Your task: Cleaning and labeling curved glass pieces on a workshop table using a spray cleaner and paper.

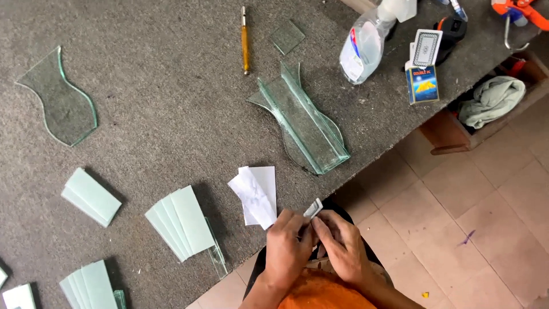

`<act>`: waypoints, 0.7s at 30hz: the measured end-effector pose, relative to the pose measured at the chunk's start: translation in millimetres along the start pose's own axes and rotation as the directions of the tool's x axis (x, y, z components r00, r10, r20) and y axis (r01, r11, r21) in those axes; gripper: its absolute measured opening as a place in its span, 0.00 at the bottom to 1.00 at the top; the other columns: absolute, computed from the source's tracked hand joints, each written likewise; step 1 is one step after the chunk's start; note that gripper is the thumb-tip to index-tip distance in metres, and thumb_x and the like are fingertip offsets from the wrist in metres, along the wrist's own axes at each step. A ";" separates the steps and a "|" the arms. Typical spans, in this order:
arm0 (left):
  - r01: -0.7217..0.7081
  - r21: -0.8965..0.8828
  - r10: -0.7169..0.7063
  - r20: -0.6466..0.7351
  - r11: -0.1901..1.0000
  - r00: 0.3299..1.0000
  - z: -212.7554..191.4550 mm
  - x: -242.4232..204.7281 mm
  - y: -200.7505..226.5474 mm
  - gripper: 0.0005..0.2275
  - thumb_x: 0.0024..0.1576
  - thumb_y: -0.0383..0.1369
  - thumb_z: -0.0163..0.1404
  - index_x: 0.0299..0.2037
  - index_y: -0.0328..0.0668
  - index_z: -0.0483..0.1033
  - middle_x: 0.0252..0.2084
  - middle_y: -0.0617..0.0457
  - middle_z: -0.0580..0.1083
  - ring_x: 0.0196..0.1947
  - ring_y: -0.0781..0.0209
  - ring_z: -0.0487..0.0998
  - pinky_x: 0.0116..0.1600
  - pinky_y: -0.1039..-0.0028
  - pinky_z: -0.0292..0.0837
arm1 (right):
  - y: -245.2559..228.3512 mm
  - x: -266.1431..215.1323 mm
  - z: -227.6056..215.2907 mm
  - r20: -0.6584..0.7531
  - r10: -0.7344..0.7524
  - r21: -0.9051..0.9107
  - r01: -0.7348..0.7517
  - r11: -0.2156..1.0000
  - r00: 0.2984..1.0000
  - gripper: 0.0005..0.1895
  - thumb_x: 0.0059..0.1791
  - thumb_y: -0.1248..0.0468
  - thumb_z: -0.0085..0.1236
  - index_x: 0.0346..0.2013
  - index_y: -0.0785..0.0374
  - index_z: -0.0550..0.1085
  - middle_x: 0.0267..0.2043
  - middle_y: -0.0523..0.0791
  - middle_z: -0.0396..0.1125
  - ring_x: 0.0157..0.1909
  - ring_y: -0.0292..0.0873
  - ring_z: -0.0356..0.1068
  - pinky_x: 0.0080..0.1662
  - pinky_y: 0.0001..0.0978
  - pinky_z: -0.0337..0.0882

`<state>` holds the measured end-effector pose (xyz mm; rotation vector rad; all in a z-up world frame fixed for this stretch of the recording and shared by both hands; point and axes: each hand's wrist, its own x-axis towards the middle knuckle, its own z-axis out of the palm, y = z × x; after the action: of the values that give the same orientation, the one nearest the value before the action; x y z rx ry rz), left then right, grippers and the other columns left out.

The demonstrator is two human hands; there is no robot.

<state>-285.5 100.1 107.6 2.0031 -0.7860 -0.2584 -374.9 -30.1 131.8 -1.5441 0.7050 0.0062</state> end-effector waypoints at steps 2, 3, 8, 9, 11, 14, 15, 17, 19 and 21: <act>-0.022 -0.034 0.024 0.046 0.999 0.999 8.6 -1.5 4.6 0.03 0.59 0.19 0.60 0.41 0.30 0.86 0.39 0.46 0.81 0.32 0.57 0.85 0.37 0.73 0.91 | 11.9 -4.2 -2.1 -0.065 0.051 0.026 -0.050 0.998 0.997 0.17 0.61 0.53 0.53 0.40 0.62 0.79 0.27 0.42 0.70 0.30 0.36 0.69 0.32 0.31 0.72; -0.022 -0.066 0.028 0.083 0.998 0.996 11.3 -3.9 7.4 0.04 0.61 0.20 0.59 0.43 0.29 0.86 0.39 0.45 0.80 0.31 0.57 0.84 0.36 0.74 0.91 | 17.4 -7.5 -1.7 -0.108 0.112 0.048 -0.108 0.993 0.988 0.15 0.62 0.55 0.53 0.38 0.62 0.78 0.25 0.43 0.69 0.28 0.37 0.69 0.30 0.32 0.71; -0.087 -0.064 0.098 0.185 0.994 0.978 21.0 -8.4 11.7 0.11 0.65 0.25 0.54 0.55 0.37 0.85 0.44 0.46 0.78 0.33 0.51 0.84 0.41 0.64 0.85 | 50.3 -10.6 -4.4 -0.253 0.073 0.143 -0.037 0.989 0.965 0.14 0.62 0.62 0.54 0.33 0.61 0.73 0.25 0.40 0.59 0.28 0.35 0.59 0.31 0.33 0.61; -0.126 -0.043 0.132 0.203 0.991 0.970 23.4 -11.0 13.3 0.12 0.64 0.23 0.54 0.55 0.35 0.85 0.44 0.44 0.78 0.33 0.51 0.83 0.39 0.65 0.84 | 56.0 -13.3 -4.9 -0.291 0.036 0.070 -0.017 0.997 0.956 0.14 0.62 0.64 0.54 0.32 0.60 0.72 0.26 0.39 0.56 0.28 0.35 0.58 0.32 0.33 0.60; -0.097 -0.096 0.120 0.277 0.991 0.953 19.8 -9.2 22.4 0.13 0.62 0.22 0.53 0.55 0.34 0.84 0.48 0.42 0.79 0.40 0.47 0.84 0.48 0.63 0.83 | 66.7 -11.2 -7.4 -0.322 0.043 0.022 -0.037 0.999 0.946 0.08 0.61 0.64 0.55 0.38 0.59 0.77 0.32 0.40 0.68 0.33 0.35 0.67 0.37 0.30 0.67; -0.058 -0.128 0.099 0.340 0.990 0.935 24.4 -13.2 19.5 0.14 0.59 0.22 0.53 0.54 0.33 0.84 0.51 0.39 0.81 0.46 0.45 0.86 0.55 0.62 0.83 | 72.9 -8.4 -8.7 -0.349 0.053 -0.012 -0.061 0.998 0.936 0.08 0.59 0.64 0.55 0.43 0.59 0.82 0.36 0.40 0.78 0.37 0.35 0.76 0.40 0.27 0.73; -0.050 -0.106 0.083 0.331 0.993 0.940 26.3 -16.0 15.4 0.14 0.58 0.24 0.53 0.53 0.33 0.85 0.50 0.39 0.82 0.46 0.46 0.86 0.52 0.62 0.83 | 72.9 -7.0 -7.7 -0.342 0.061 0.006 -0.062 0.998 0.938 0.09 0.59 0.64 0.54 0.42 0.59 0.82 0.34 0.41 0.78 0.35 0.35 0.75 0.38 0.28 0.74; -0.023 -0.110 0.056 0.304 0.994 0.951 24.9 -11.4 9.9 0.10 0.57 0.23 0.55 0.47 0.34 0.87 0.47 0.42 0.83 0.45 0.49 0.86 0.52 0.64 0.84 | 71.4 -5.1 -6.5 -0.314 0.059 0.020 -0.056 0.998 0.948 0.09 0.59 0.64 0.54 0.42 0.59 0.82 0.34 0.41 0.78 0.35 0.35 0.76 0.38 0.27 0.74; 0.010 -0.113 0.021 0.268 0.994 0.963 16.7 -14.0 -1.7 0.07 0.57 0.22 0.57 0.41 0.36 0.89 0.45 0.45 0.83 0.44 0.52 0.86 0.51 0.65 0.84 | 75.3 -3.9 -1.8 -0.275 0.055 0.030 -0.048 0.998 0.960 0.10 0.59 0.64 0.54 0.42 0.60 0.82 0.35 0.40 0.79 0.35 0.34 0.77 0.38 0.27 0.75; 0.062 -0.028 -0.062 0.008 0.998 0.998 0.5 -17.1 -21.3 0.09 0.60 0.24 0.59 0.48 0.37 0.88 0.46 0.45 0.84 0.42 0.54 0.88 0.50 0.71 0.90 | 82.9 2.4 7.0 -0.275 0.139 0.205 -0.084 0.975 0.951 0.03 0.56 0.68 0.62 0.43 0.65 0.79 0.33 0.47 0.76 0.34 0.42 0.81 0.37 0.33 0.87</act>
<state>-289.9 117.9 87.4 2.0030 -0.7220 -0.3110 -405.6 -19.1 55.3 -1.3312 0.9947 -0.2001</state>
